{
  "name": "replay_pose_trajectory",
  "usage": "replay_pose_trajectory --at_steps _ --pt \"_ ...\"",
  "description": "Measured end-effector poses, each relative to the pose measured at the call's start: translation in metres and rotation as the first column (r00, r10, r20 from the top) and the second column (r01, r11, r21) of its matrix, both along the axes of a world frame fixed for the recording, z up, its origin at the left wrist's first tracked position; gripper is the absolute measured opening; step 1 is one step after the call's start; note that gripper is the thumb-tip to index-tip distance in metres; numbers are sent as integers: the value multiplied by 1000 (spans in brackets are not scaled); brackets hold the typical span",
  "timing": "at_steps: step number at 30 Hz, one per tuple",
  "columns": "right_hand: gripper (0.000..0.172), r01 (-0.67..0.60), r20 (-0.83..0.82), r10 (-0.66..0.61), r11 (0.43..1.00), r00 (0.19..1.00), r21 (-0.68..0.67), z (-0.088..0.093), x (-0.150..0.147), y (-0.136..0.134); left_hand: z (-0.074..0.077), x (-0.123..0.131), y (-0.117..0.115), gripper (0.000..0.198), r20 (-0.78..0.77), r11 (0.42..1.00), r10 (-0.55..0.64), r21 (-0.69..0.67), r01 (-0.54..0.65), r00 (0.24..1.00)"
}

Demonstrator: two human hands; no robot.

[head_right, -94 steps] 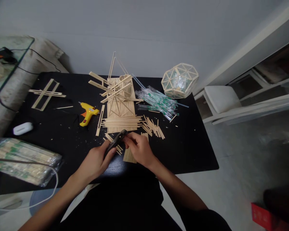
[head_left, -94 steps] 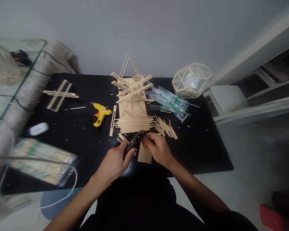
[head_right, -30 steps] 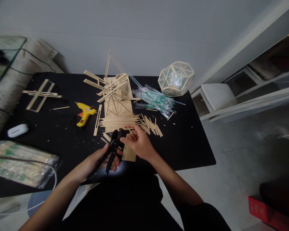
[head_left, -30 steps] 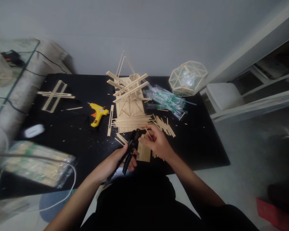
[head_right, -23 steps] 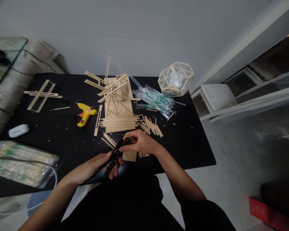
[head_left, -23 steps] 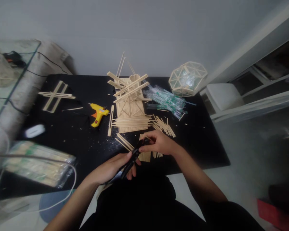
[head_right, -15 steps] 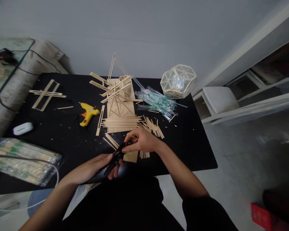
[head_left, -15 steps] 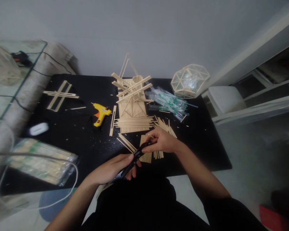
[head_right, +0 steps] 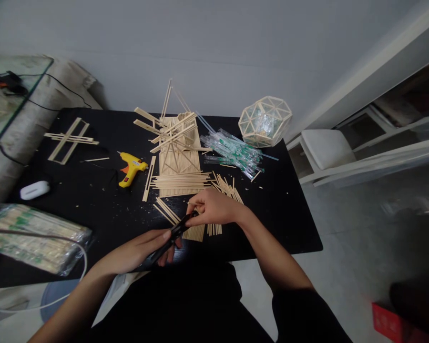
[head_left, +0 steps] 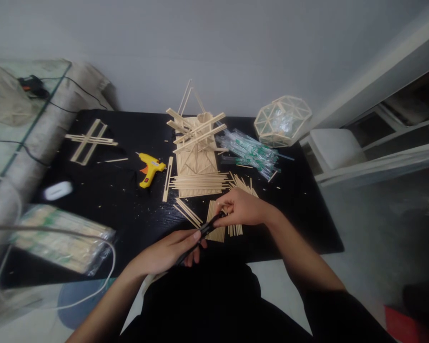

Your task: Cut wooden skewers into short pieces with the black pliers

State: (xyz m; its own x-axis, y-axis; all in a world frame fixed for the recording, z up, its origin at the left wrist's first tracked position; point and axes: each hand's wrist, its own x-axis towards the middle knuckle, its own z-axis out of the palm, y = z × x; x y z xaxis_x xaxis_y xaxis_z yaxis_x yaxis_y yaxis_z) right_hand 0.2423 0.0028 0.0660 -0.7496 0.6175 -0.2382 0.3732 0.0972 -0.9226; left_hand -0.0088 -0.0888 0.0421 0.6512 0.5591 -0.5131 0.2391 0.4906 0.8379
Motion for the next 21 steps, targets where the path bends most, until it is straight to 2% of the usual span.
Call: replay_pose_trajectory --at_steps 10,13,18,21 --pt "6 -65 96 51 986 994 153 14 -8 2 -9 -5 -5 57 -48 1000 -5 20 6 999" --pt "8 -99 120 76 975 990 198 21 -10 5 -8 -8 -6 59 -114 999 -33 20 36 993" --pt "13 -170 148 141 965 979 201 26 -13 10 -5 -16 -7 65 -178 997 -71 -3 72 981" --pt "8 -170 188 131 962 973 213 28 -16 13 -7 -18 -5 64 -166 1000 -29 -4 29 986"
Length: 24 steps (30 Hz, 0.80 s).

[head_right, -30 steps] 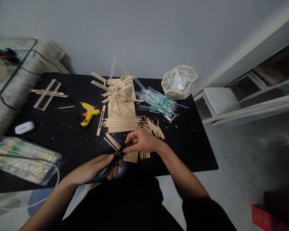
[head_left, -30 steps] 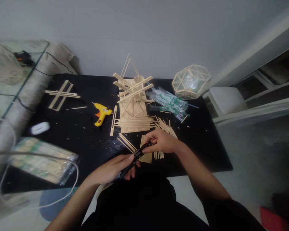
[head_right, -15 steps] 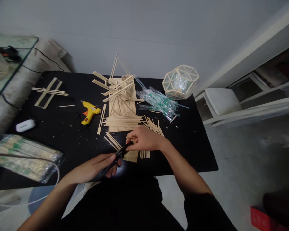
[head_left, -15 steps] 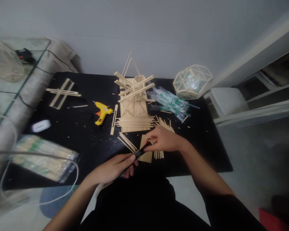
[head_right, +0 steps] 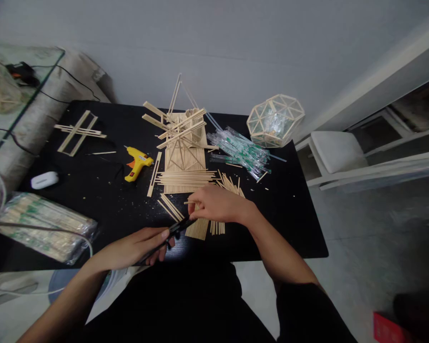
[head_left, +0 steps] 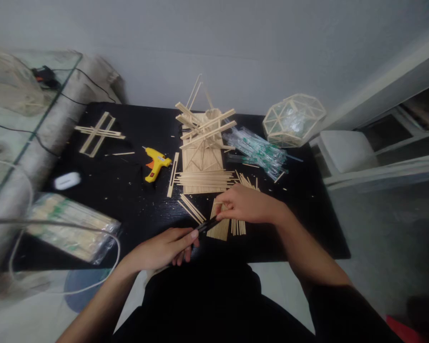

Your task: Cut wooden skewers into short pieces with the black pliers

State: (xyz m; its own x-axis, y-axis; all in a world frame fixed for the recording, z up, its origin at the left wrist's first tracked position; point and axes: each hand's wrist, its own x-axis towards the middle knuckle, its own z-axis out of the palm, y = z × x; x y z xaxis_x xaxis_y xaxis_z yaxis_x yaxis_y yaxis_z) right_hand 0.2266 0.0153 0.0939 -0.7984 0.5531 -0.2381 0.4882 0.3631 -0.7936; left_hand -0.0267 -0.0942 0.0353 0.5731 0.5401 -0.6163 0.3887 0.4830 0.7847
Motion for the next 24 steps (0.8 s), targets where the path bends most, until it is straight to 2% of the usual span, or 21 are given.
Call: replay_pose_trajectory --at_steps 3,6,9,12,14,18,20,24 --pt "7 148 39 -151 986 988 73 -1 -2 0 -2 0 2 61 42 992 129 12 -129 991" --pt "23 325 -26 -323 943 946 71 -7 -2 -4 -3 -1 3 58 110 952 300 31 -305 948" --pt "35 403 -166 -403 915 900 -40 -18 -1 -10 -4 -6 3 49 179 873 468 59 -485 865" --pt "38 418 -268 -450 892 852 -169 -26 -3 -18 -6 -11 2 45 215 789 590 51 -612 779" --pt "33 429 -311 -480 876 820 -220 -27 -6 -22 -8 -11 1 48 220 744 648 25 -668 729" --pt "23 425 -384 -539 837 750 -345 -23 -14 -28 -12 -6 -1 39 185 681 721 -12 -732 668" --pt "18 461 -415 -616 783 670 -417 -24 -17 -30 -14 -3 -2 41 164 681 723 -4 -733 671" --pt "15 539 -455 -772 636 444 -553 -36 -16 -31 -17 -1 -4 41 167 689 712 22 -724 682"
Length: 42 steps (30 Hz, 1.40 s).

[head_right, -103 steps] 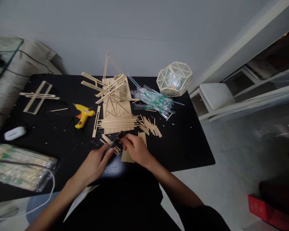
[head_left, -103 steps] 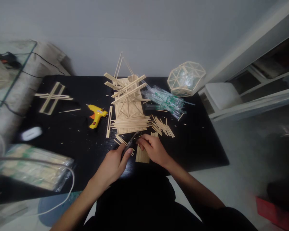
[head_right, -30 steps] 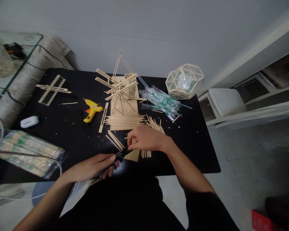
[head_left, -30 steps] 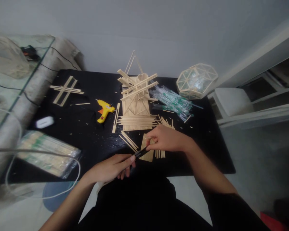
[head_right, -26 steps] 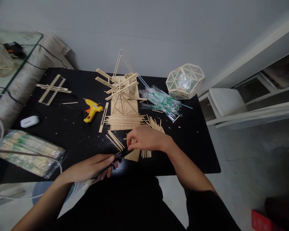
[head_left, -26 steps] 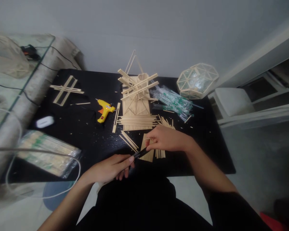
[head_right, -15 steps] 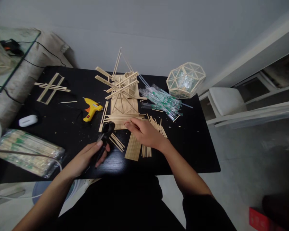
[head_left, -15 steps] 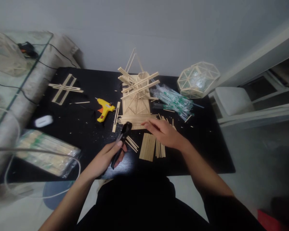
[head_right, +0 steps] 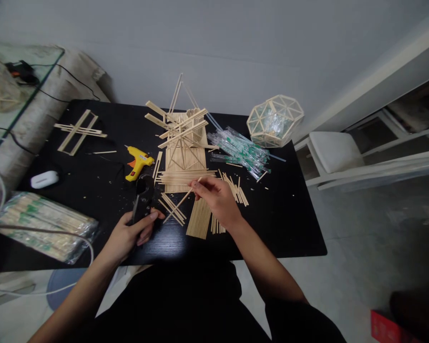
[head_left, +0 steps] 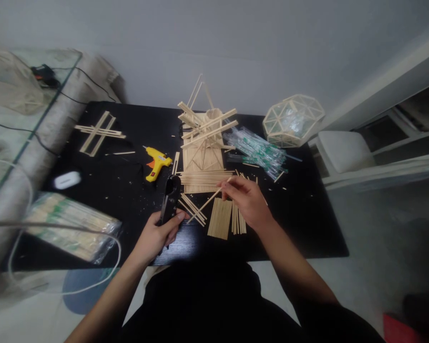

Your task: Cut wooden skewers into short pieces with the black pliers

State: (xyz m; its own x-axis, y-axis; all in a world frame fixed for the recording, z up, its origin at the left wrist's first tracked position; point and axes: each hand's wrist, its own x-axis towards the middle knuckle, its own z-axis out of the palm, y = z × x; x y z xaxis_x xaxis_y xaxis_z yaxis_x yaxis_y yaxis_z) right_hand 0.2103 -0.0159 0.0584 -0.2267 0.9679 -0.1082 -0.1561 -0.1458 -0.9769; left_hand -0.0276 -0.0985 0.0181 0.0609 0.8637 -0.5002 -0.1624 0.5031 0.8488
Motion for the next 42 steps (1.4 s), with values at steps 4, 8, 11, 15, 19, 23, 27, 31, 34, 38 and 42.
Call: replay_pose_trajectory --at_steps 4,8,11,15,19,23,27,31,34,38,42 --pt "18 75 -65 -83 991 994 -113 -13 6 -2 1 -4 0 40 13 997 51 63 -52 999" --pt "23 57 13 -56 987 998 -152 -23 8 -10 4 -9 6 32 11 978 154 139 -154 988" --pt "23 -55 109 71 988 991 -143 -31 3 -18 6 -15 14 22 -45 929 313 223 -295 949" --pt "15 -238 215 261 963 941 -129 -37 -13 -30 11 -26 21 20 -176 871 437 329 -365 882" --pt "10 -317 257 342 939 904 -137 -38 -29 -37 14 -32 21 22 -244 872 435 353 -338 867" --pt "6 -392 337 407 913 849 -115 -34 -39 -39 14 -30 20 23 -195 867 439 348 -357 877" --pt "4 -453 434 447 886 782 -96 -30 -42 -36 13 -29 21 20 -134 878 384 359 -317 914" --pt "16 -401 640 311 916 703 -3 -38 -45 -27 12 -31 25 22 -71 854 419 370 -366 905" --pt "6 -359 764 193 932 616 54 -48 -50 -21 12 -32 26 23 -54 844 438 370 -390 897" --pt "17 -418 845 199 908 496 32 -53 -60 -18 14 -32 23 21 -58 859 414 356 -368 909" --pt "18 -451 869 243 892 431 -26 -48 -64 -16 14 -30 20 21 -70 852 437 352 -388 897"
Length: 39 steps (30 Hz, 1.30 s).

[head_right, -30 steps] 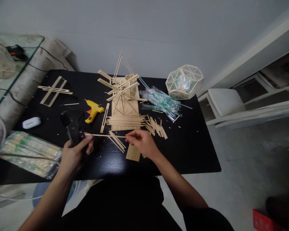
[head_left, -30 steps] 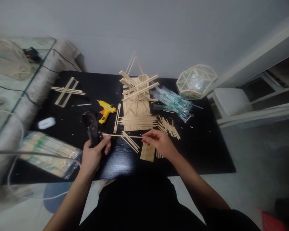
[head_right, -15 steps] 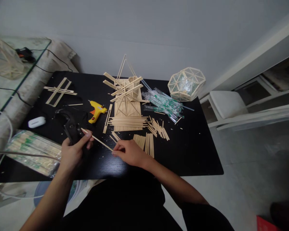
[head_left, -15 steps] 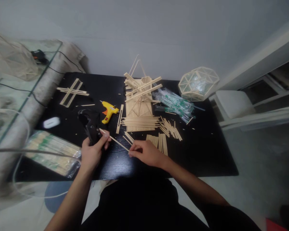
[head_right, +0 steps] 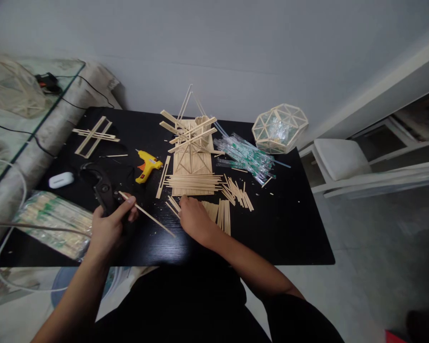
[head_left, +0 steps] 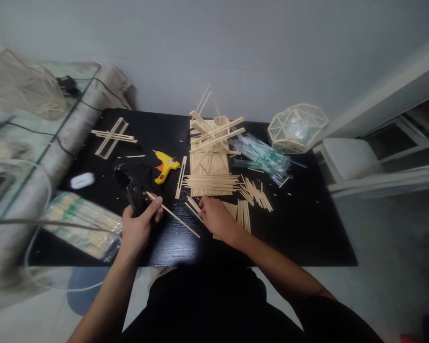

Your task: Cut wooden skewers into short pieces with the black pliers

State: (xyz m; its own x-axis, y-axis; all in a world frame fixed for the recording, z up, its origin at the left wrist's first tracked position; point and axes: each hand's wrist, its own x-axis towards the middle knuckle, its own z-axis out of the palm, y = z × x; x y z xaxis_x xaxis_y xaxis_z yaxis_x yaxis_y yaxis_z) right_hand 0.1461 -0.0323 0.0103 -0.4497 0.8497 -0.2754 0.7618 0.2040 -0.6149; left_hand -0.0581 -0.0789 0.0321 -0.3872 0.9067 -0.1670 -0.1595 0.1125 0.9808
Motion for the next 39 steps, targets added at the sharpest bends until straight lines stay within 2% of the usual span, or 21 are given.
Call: replay_pose_trajectory --at_steps 3,7,13,16,21,23,27,29,32,39 --pt "15 7 -21 -7 1000 1000 -16 5 2 3 1 0 0 23 -23 1000 28 -11 -28 999" --pt "14 36 -228 -42 999 973 -28 14 10 7 8 3 4 23 -75 1000 4 2 -4 997" --pt "12 -26 -582 -99 979 807 -202 26 25 9 21 18 17 26 -215 992 -122 10 128 969" --pt "16 -51 -654 -142 962 743 -266 26 30 8 25 30 25 27 -323 973 -199 48 226 925" --pt "28 -73 -729 -243 925 639 -373 14 38 13 31 48 36 19 -479 946 -238 83 313 845" --pt "26 -39 -727 -245 936 641 -351 8 41 16 32 54 39 18 -496 916 -295 95 389 816" --pt "17 48 -654 -171 978 737 -201 2 48 21 32 62 43 15 -503 873 -377 89 480 778" --pt "15 79 -618 -129 991 776 -109 1 49 22 29 64 42 14 -521 867 -381 86 492 764" --pt "14 92 -612 -78 996 787 -8 -3 48 20 22 63 39 14 -548 871 -358 96 482 756" --pt "16 45 -617 35 993 786 113 -15 47 15 9 60 31 14 -469 886 -378 67 459 798"
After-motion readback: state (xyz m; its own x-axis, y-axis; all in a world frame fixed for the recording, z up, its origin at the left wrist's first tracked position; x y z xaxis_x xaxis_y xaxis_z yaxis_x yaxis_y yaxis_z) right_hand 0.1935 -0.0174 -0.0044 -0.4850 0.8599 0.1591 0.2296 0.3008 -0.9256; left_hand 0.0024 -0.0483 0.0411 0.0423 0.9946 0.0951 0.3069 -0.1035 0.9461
